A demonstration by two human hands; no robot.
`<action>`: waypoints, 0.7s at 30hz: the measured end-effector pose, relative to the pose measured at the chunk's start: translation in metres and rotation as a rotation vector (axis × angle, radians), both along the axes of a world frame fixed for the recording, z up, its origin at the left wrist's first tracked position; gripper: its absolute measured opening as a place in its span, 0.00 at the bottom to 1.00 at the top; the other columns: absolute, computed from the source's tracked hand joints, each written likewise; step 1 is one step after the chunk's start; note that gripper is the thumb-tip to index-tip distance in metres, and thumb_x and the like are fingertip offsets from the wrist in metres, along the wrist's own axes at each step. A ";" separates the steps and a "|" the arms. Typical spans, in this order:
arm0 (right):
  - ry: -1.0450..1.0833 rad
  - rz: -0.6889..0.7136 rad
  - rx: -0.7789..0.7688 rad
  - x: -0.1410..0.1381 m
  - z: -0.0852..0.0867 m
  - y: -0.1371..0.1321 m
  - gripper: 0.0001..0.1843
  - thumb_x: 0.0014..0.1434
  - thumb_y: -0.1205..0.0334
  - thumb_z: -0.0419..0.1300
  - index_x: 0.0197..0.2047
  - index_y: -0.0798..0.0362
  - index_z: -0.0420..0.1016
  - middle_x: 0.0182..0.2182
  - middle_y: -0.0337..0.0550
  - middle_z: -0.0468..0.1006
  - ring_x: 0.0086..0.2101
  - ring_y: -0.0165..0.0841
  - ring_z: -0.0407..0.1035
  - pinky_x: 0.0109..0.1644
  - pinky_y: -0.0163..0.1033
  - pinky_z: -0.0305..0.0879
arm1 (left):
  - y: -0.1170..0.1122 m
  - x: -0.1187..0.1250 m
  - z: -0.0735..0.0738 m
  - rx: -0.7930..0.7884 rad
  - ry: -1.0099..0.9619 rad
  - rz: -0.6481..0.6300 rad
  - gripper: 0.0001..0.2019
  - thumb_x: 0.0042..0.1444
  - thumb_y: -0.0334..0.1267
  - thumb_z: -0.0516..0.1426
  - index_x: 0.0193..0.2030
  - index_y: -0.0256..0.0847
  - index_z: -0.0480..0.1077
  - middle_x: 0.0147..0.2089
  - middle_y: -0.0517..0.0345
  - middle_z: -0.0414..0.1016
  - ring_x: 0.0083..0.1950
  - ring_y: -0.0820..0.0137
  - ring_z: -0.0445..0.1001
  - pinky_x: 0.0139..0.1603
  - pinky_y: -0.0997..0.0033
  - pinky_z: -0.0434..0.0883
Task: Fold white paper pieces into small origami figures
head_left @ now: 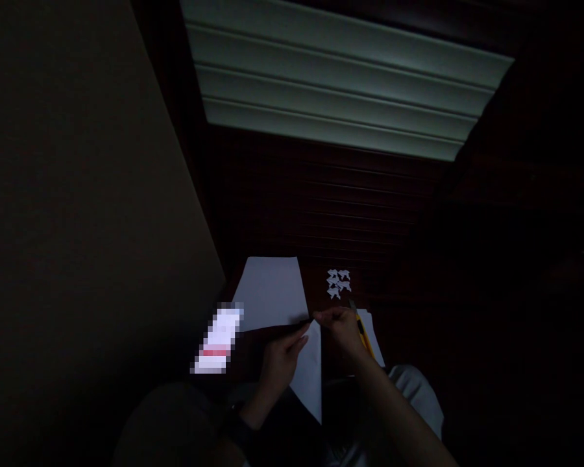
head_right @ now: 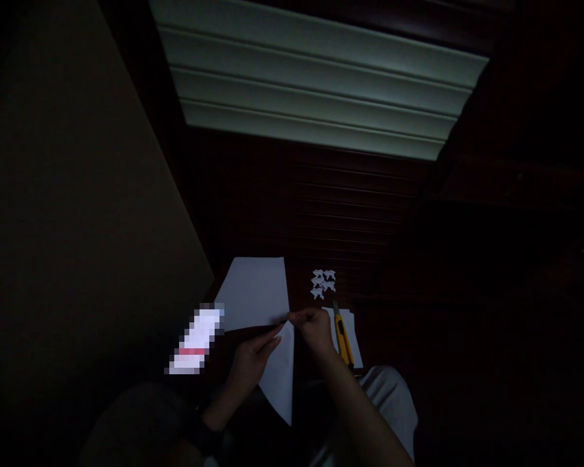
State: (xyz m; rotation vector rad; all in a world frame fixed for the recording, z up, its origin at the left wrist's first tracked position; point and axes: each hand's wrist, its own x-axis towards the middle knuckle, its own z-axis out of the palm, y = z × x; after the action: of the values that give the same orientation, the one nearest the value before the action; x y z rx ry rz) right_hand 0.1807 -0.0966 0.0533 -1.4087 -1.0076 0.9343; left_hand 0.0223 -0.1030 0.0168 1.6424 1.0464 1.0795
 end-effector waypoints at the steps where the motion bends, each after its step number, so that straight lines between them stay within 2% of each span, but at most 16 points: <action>1: 0.006 0.008 0.000 0.000 -0.002 0.000 0.16 0.39 0.51 0.65 0.24 0.58 0.77 0.22 0.44 0.77 0.24 0.32 0.67 0.29 0.36 0.61 | 0.000 0.000 0.000 -0.006 -0.004 0.005 0.15 0.54 0.39 0.53 0.49 0.46 0.68 0.48 0.60 0.72 0.49 0.64 0.71 0.52 0.62 0.66; 3: 0.045 0.040 -0.016 0.002 -0.006 0.000 0.16 0.38 0.52 0.66 0.26 0.57 0.77 0.23 0.45 0.77 0.25 0.33 0.68 0.29 0.36 0.61 | 0.000 0.002 -0.001 -0.022 -0.003 0.001 0.15 0.54 0.39 0.52 0.49 0.46 0.69 0.48 0.60 0.72 0.49 0.64 0.71 0.51 0.62 0.67; 8: 0.034 0.079 -0.048 0.005 -0.016 0.000 0.16 0.39 0.51 0.65 0.23 0.57 0.76 0.21 0.43 0.76 0.22 0.32 0.66 0.27 0.36 0.60 | -0.001 0.004 -0.006 -0.047 -0.025 0.012 0.15 0.54 0.38 0.52 0.48 0.45 0.69 0.48 0.59 0.72 0.49 0.65 0.71 0.52 0.62 0.66; 13: 0.013 0.178 -0.115 0.005 -0.029 -0.004 0.18 0.40 0.49 0.64 0.23 0.58 0.76 0.20 0.44 0.76 0.22 0.33 0.67 0.27 0.36 0.60 | -0.001 0.004 -0.012 -0.075 -0.041 0.064 0.14 0.53 0.38 0.53 0.47 0.44 0.70 0.46 0.58 0.74 0.46 0.64 0.73 0.48 0.61 0.68; 17: 0.071 0.176 -0.134 0.005 -0.038 -0.011 0.19 0.40 0.48 0.64 0.24 0.58 0.76 0.21 0.45 0.76 0.23 0.35 0.68 0.28 0.38 0.61 | -0.004 0.005 -0.013 -0.072 -0.050 0.074 0.13 0.53 0.36 0.53 0.46 0.43 0.71 0.45 0.57 0.74 0.46 0.64 0.73 0.49 0.62 0.68; 21: 0.119 0.292 -0.181 0.007 -0.043 -0.015 0.19 0.43 0.48 0.63 0.24 0.58 0.76 0.22 0.45 0.77 0.24 0.36 0.69 0.28 0.38 0.61 | -0.006 0.006 -0.016 -0.073 -0.043 0.100 0.14 0.53 0.37 0.53 0.46 0.43 0.71 0.45 0.56 0.74 0.46 0.64 0.73 0.48 0.63 0.69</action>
State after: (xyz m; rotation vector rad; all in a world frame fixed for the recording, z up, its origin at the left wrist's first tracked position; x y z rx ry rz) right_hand 0.1879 -0.1113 0.0099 -1.3563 -1.0771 1.3370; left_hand 0.0288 -0.1086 0.0010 1.5164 1.1364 1.1235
